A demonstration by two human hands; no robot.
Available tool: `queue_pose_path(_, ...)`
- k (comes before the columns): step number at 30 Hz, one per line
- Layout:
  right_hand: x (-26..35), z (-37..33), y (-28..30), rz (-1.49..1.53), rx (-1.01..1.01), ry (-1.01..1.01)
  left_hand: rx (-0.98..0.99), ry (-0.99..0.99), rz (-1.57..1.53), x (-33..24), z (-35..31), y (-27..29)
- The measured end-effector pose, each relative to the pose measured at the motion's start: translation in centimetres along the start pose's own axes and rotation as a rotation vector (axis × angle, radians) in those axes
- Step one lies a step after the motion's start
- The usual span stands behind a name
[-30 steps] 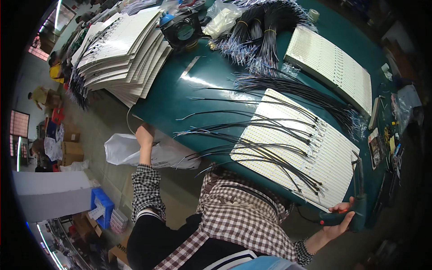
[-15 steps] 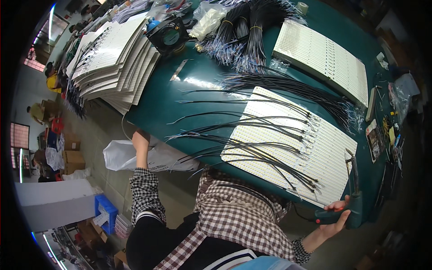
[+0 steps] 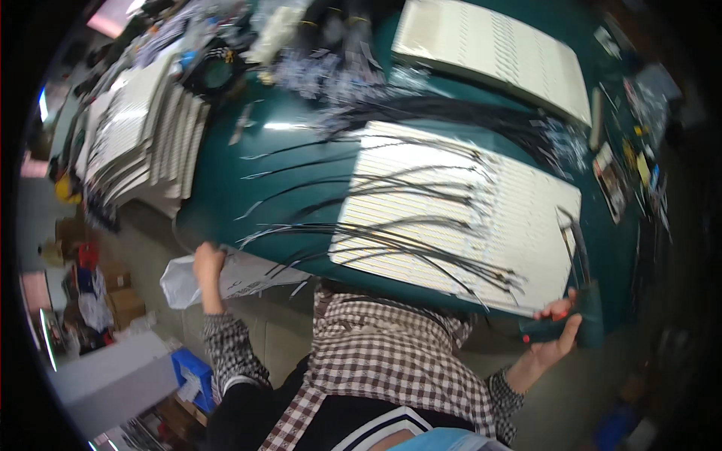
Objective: The person solders black wires to a large LED panel using a soldering iron. They repeatedly pick up wires, align them on the panel, and apply heat to secure connections. The person occasionally moves the panel and organizes the wires during the process.
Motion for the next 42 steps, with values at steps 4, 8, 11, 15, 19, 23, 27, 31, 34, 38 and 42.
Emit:
queue_pose_path(4, 0.2, 0.6, -0.4, 0.052, 0.036, 0.024, 0.604, -0.036, -0.117, -4.8, -7.3, 3.7)
queue_pose_path(8, 1.1, 0.5, -1.2, -0.062, 0.095, 0.04, 0.915, -0.885, -0.421, -20.9, -16.0, 12.3)
queue_pose_path(11, 0.7, 0.4, -1.1, -0.006, 0.088, -0.021, 0.866, -1.313, -0.633, -26.2, -18.0, 16.4)
queue_pose_path(15, 0.3, -0.3, -0.3, 0.045, 0.097, 0.008, 0.654, -1.503, -0.554, -34.1, -17.9, 16.8)
queue_pose_path(19, 0.3, -0.4, 0.4, 0.036, 0.026, -0.011, 0.578, -1.597, -0.669, -38.9, -19.6, 15.7)
queue_pose_path(23, 0.7, -0.3, -0.3, 0.014, 0.037, 0.039, 0.523, -1.595, -0.592, -40.8, -20.5, 13.1)
queue_pose_path(27, 1.0, -0.3, 0.2, -0.024, 0.038, 0.075, 0.569, -1.563, -0.579, -41.7, -21.9, 11.6)
queue_pose_path(31, 0.8, -0.2, 0.4, 0.036, 0.012, 0.069, 0.464, -1.694, -0.553, -43.2, -24.3, 11.2)
queue_pose_path(34, 0.8, -0.4, 0.2, 0.056, 0.007, 0.077, 0.33, -1.688, -0.531, -44.6, -24.2, 10.9)
queue_pose_path(38, 1.0, -0.5, -0.2, -0.065, -0.009, 0.071, 0.342, -1.653, -0.511, -45.6, -22.9, 10.1)
queue_pose_path(42, 0.7, -0.5, 0.4, -0.015, -0.023, 0.053, 0.368, -1.704, -0.654, -45.1, -24.5, 10.9)
Point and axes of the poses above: each hand's wrist, its own z-axis towards the middle knuckle, its own y-axis out of the back of the hand, x = y × z, the point moved 8 cm from there along z, towards the middle knuckle, and after that the axes turned 6 degrees about -z, right-handed, at the moved point
